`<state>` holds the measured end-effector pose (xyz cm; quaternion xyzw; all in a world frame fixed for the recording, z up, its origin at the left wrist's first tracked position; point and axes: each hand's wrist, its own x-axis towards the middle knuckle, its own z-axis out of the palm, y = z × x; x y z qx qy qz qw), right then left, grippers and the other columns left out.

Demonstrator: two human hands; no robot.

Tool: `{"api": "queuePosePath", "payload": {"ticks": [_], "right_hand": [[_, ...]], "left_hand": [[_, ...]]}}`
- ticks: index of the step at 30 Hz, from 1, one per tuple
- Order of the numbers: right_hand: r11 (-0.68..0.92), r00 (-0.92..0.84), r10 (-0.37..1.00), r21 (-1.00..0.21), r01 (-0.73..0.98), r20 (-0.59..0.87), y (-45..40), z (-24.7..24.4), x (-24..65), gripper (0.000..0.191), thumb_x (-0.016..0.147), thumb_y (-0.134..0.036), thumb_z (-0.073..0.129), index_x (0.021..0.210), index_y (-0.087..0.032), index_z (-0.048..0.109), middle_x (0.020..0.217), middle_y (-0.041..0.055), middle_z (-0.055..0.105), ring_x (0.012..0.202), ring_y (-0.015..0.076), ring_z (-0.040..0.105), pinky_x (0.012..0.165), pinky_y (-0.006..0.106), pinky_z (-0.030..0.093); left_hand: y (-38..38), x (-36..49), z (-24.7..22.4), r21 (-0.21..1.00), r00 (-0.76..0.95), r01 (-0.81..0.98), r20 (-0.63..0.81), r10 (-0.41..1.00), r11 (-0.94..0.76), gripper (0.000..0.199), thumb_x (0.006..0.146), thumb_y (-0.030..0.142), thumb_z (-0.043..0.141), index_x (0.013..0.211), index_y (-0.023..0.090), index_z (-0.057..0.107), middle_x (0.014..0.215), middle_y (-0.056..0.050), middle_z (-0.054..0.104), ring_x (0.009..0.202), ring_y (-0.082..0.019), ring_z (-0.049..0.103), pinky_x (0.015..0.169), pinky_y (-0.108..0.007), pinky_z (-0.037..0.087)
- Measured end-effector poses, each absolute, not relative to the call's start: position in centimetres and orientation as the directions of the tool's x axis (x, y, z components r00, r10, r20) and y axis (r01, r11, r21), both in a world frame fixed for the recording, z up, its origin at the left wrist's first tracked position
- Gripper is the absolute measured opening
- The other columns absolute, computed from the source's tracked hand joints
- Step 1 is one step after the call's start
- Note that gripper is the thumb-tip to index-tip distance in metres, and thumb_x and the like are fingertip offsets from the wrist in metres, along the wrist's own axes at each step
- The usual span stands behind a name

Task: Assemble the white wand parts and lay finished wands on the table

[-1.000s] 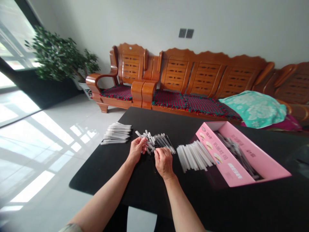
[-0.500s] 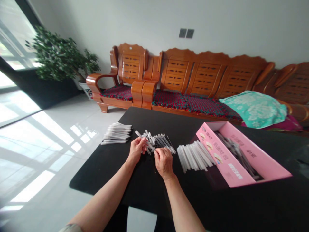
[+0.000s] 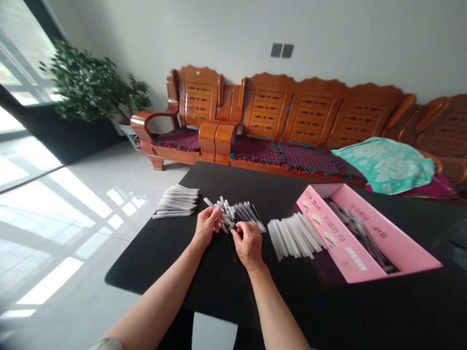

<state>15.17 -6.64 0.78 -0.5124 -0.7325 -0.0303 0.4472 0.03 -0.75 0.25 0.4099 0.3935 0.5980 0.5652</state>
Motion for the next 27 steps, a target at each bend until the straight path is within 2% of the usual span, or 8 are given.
{"api": "queuePosePath", "payload": {"ticks": [5,9,14,19,23,27], "right_hand": [[0.49,-0.108,0.713,-0.382,0.783,0.693,-6.57,0.56,15.19,0.015,0.097,-0.022,0.049,0.088,-0.019,0.061,0.078,0.0051,0.064,0.078,0.0195,0.058,0.076,0.033,0.045],[0.467,-0.059,0.727,-0.43,0.772,0.684,-6.58,0.53,15.21,0.008,0.093,-0.026,0.059,0.093,-0.018,0.061,0.078,0.0042,0.063,0.077,0.0197,0.058,0.076,0.033,0.046],[0.495,-0.119,0.721,-0.387,0.778,0.683,-6.55,0.48,15.22,0.013,0.097,-0.021,0.051,0.09,-0.018,0.062,0.08,0.0054,0.065,0.079,0.0199,0.058,0.078,0.033,0.045],[0.457,-0.064,0.728,-0.414,0.787,0.682,-6.62,0.61,15.17,0.008,0.092,-0.025,0.061,0.093,-0.017,0.062,0.076,0.0036,0.063,0.076,0.0195,0.057,0.076,0.033,0.045],[0.473,-0.114,0.718,-0.362,0.803,0.686,-6.64,0.69,15.12,0.012,0.096,-0.023,0.054,0.089,-0.018,0.063,0.076,0.0044,0.065,0.076,0.0195,0.057,0.077,0.033,0.043],[0.45,-0.066,0.726,-0.4,0.799,0.685,-6.64,0.63,15.12,0.009,0.094,-0.023,0.057,0.089,-0.018,0.062,0.076,0.004,0.064,0.074,0.019,0.057,0.074,0.032,0.044]], "left_hand": [[-0.76,0.01,0.27,0.931,-0.029,-0.36,0.048,0.998,-0.055,0.044,0.078,0.055,0.07,0.078,0.013,0.061,0.059,0.001,0.061,0.036,-0.006,0.046,0.031,-0.016,0.031],[-0.73,0.03,0.16,0.93,-0.028,-0.362,0.052,0.998,-0.059,0.043,0.079,0.055,0.069,0.078,0.013,0.061,0.059,0.001,0.06,0.036,-0.006,0.046,0.031,-0.016,0.031],[-0.71,0.01,0.05,0.929,-0.026,-0.364,0.059,0.998,-0.064,0.042,0.079,0.054,0.069,0.079,0.013,0.062,0.059,0.0,0.061,0.037,-0.006,0.046,0.031,-0.016,0.031],[-0.71,-0.03,0.14,0.932,-0.037,-0.357,0.055,0.998,-0.064,0.042,0.079,0.054,0.07,0.078,0.013,0.061,0.058,0.0,0.061,0.036,-0.006,0.046,0.031,-0.016,0.031],[-0.73,0.01,0.19,0.933,-0.035,-0.355,0.053,0.998,-0.062,0.043,0.079,0.055,0.07,0.078,0.013,0.061,0.057,0.0,0.061,0.036,-0.006,0.046,0.031,-0.016,0.031],[-0.79,0.04,0.18,0.936,-0.029,-0.346,0.058,0.998,-0.064,0.043,0.079,0.055,0.069,0.078,0.012,0.061,0.055,0.001,0.059,0.035,-0.006,0.045,0.031,-0.016,0.03]]}}
